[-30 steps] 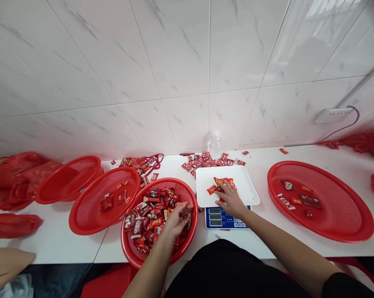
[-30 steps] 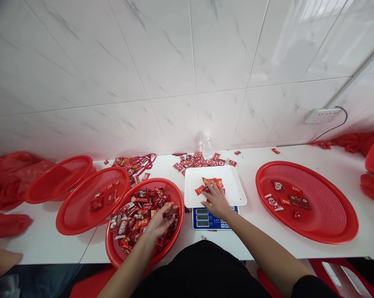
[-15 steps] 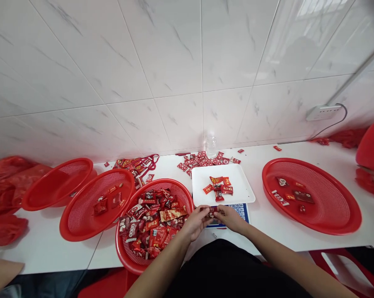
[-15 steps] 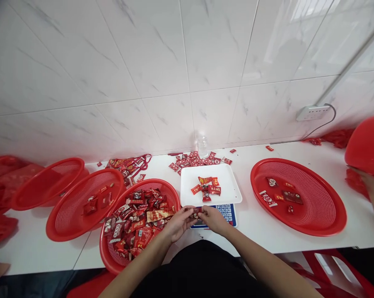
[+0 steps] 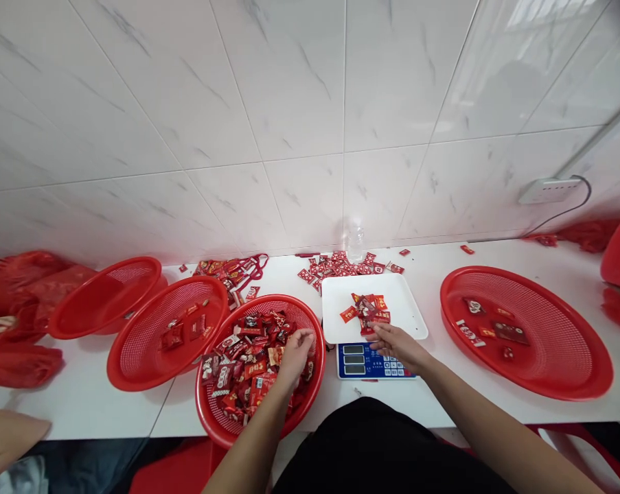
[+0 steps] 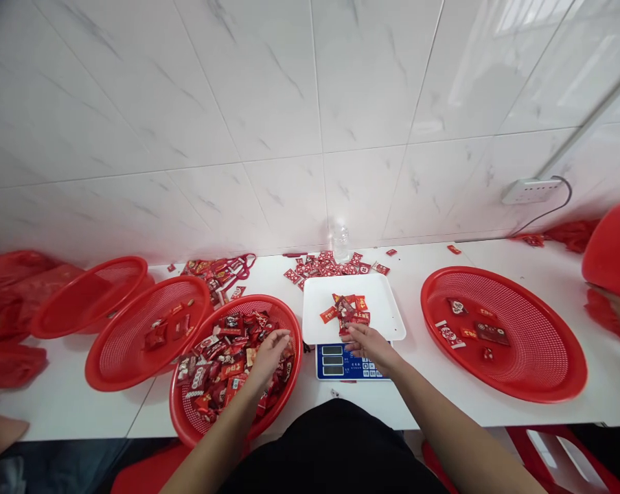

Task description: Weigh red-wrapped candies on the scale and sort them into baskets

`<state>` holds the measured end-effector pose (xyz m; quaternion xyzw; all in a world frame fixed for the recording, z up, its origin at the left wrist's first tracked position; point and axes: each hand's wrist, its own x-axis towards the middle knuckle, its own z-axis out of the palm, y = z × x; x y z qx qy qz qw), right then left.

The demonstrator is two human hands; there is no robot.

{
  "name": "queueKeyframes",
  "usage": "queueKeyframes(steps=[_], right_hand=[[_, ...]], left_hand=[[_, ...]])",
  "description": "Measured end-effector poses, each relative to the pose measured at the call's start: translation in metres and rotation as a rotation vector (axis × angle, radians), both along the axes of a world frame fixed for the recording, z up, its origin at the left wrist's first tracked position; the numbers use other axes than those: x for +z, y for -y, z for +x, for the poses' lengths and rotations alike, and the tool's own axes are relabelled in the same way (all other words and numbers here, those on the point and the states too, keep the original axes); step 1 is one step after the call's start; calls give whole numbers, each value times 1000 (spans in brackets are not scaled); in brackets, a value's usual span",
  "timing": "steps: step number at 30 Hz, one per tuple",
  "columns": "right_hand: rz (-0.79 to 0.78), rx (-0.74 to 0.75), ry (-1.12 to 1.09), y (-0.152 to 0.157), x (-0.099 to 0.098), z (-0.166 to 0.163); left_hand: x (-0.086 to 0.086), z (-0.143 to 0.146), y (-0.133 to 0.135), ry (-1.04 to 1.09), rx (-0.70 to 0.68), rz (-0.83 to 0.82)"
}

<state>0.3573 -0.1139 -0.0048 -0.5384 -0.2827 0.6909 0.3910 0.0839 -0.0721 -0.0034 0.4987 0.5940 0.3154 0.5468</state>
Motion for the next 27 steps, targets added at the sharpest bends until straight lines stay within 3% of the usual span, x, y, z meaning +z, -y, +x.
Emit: queueKeyframes(steps=[7, 11, 17, 27], right_hand=[[-98, 185, 35, 39, -27, -26], [-137, 174, 59, 55, -30, -26], [-121, 80, 103, 62, -23, -24], [-172, 32, 122, 81, -28, -33]], left_hand=[[-53, -40, -10, -752, -269, 171], [-63, -39, -10, -986, -423, 169], [-63, -29, -22, -1069, -555, 127], [-75, -32, -29, -1109, -577, 191]])
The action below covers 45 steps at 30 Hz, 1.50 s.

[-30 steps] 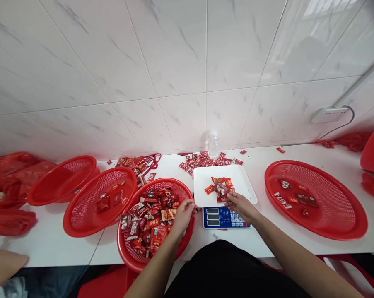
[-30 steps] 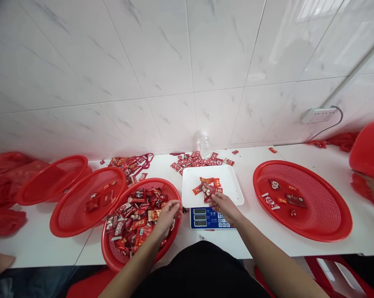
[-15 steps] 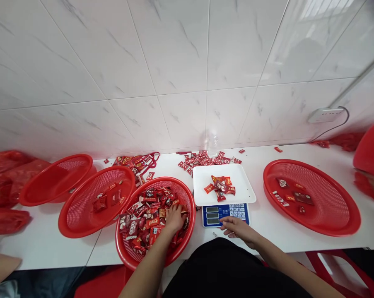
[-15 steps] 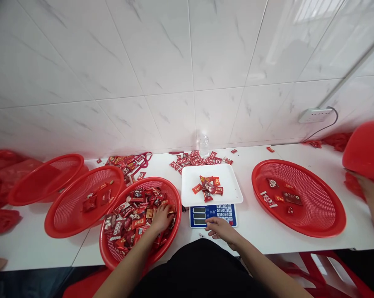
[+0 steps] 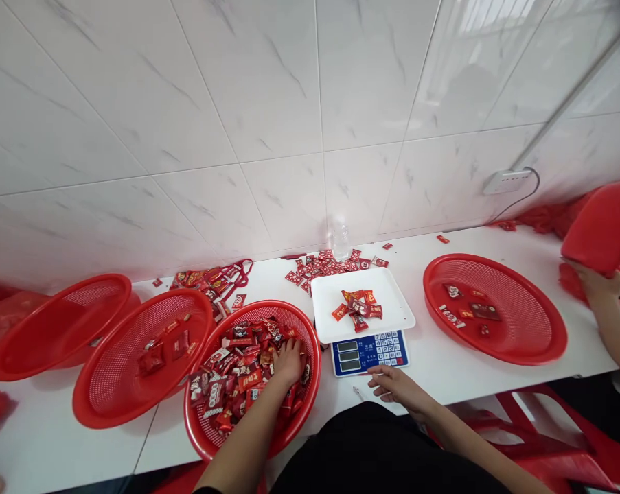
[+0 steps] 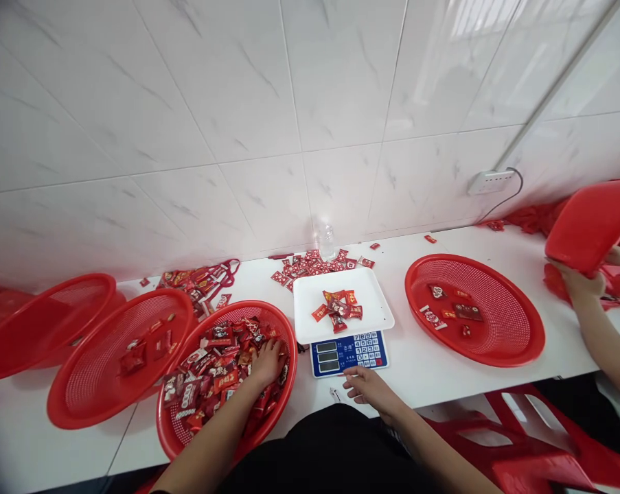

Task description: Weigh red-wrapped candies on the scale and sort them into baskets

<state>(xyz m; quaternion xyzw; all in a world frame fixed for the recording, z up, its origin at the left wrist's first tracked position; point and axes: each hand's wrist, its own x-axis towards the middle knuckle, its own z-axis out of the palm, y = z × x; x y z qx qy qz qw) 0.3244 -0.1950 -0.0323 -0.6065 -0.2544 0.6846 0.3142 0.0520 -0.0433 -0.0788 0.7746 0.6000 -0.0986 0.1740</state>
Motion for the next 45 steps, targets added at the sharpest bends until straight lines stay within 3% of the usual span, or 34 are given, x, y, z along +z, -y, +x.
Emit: queueKeyframes(steps=[7, 12, 15, 20, 23, 28, 35, 45], right_hand=[[115, 12, 108, -15, 5, 17], [442, 16, 559, -55, 9, 31], [648, 147, 901, -81, 4, 35], [641, 493, 1208, -121, -4, 33], [661, 620, 1251, -138, -6, 31], [757, 664, 1256, -153, -12, 33], [843, 602, 1283, -153, -16, 37], [924, 551, 1196, -162, -13, 49]], left_hand=[[5, 4, 2, 19, 22, 0], [22, 5, 10, 153, 82, -17], [39, 12, 23, 423, 188, 9], [61, 40, 51, 803, 396, -69], [62, 53, 64, 775, 395, -95], [58, 56, 72, 610, 413, -142], [60, 56, 73, 601, 472, -151], [59, 58, 76, 604, 446, -117]])
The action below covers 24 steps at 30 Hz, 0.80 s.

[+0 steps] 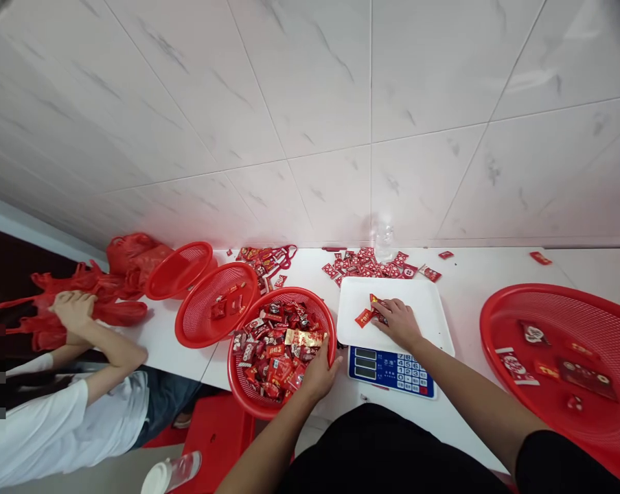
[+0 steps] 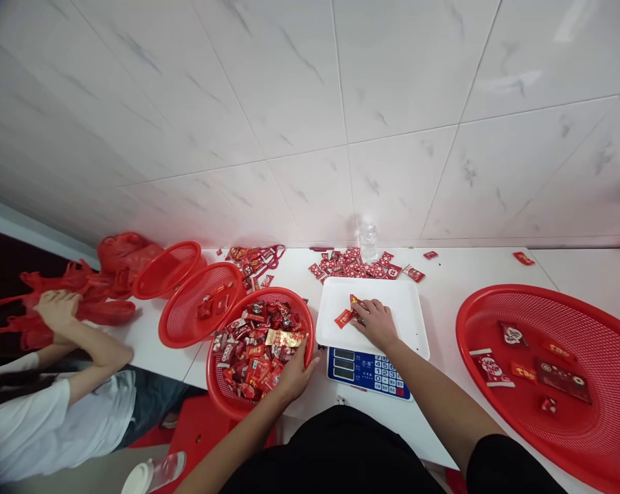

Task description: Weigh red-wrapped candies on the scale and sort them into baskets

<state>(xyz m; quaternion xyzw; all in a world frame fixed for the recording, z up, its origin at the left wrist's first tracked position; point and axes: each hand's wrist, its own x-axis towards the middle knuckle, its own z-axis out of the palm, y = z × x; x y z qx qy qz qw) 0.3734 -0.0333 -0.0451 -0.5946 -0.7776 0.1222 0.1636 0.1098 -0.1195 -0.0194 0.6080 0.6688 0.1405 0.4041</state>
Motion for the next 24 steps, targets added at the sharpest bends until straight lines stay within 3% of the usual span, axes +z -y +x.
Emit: queueKeyframes(steps=[16, 19, 24], right_hand=[[-57, -129, -192, -23, -3, 19], [-62, -157, -208, -23, 0, 22], [-66, -181, -239, -15, 1, 24]], left_hand=[[-4, 7, 3, -69, 0, 50], [-4, 5, 4, -71, -15, 160], [8, 9, -3, -217, -79, 487]])
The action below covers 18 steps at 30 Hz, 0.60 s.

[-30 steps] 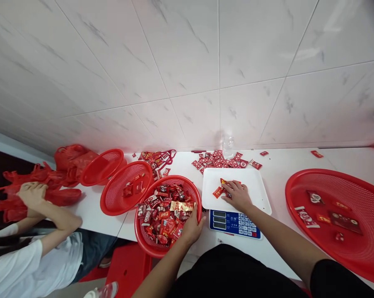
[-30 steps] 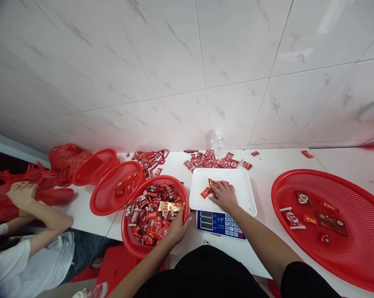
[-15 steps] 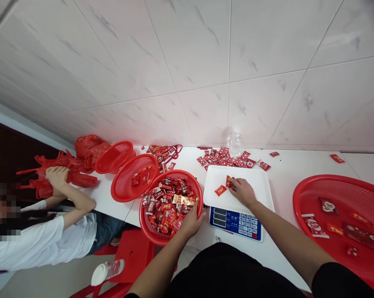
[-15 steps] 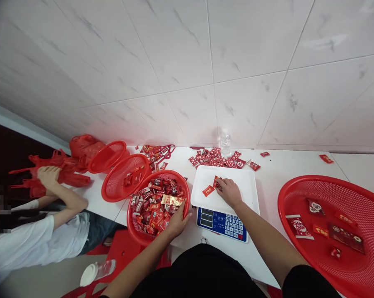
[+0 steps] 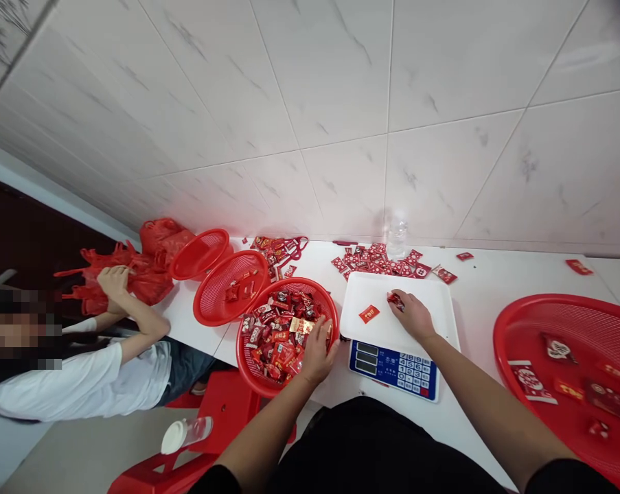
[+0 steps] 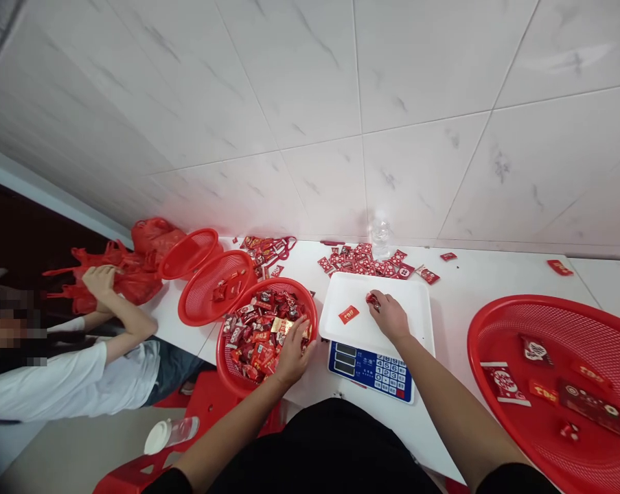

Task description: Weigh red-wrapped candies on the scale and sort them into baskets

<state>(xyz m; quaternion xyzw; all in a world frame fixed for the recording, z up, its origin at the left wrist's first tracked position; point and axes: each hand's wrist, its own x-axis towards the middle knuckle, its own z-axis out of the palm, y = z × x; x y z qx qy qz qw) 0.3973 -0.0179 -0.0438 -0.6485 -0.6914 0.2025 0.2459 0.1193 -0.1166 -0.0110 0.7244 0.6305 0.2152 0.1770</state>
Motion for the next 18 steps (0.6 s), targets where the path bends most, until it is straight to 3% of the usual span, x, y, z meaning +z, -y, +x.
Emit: queueKeyframes(steps=[5, 12, 15, 18], right_hand=[[-17, -70, -57, 17, -4, -4], [-172, -295, -403, 44, 4, -8], [-170, -383, -519, 61, 12, -11], [-227, -488, -886, 79, 21, -21]], left_hand=[[9, 24, -41, -161, -258, 12], [0, 65, -98, -217, -416, -182], [-3, 73, -106, -212, -451, -257], [-2, 72, -110, -79, -364, -365]])
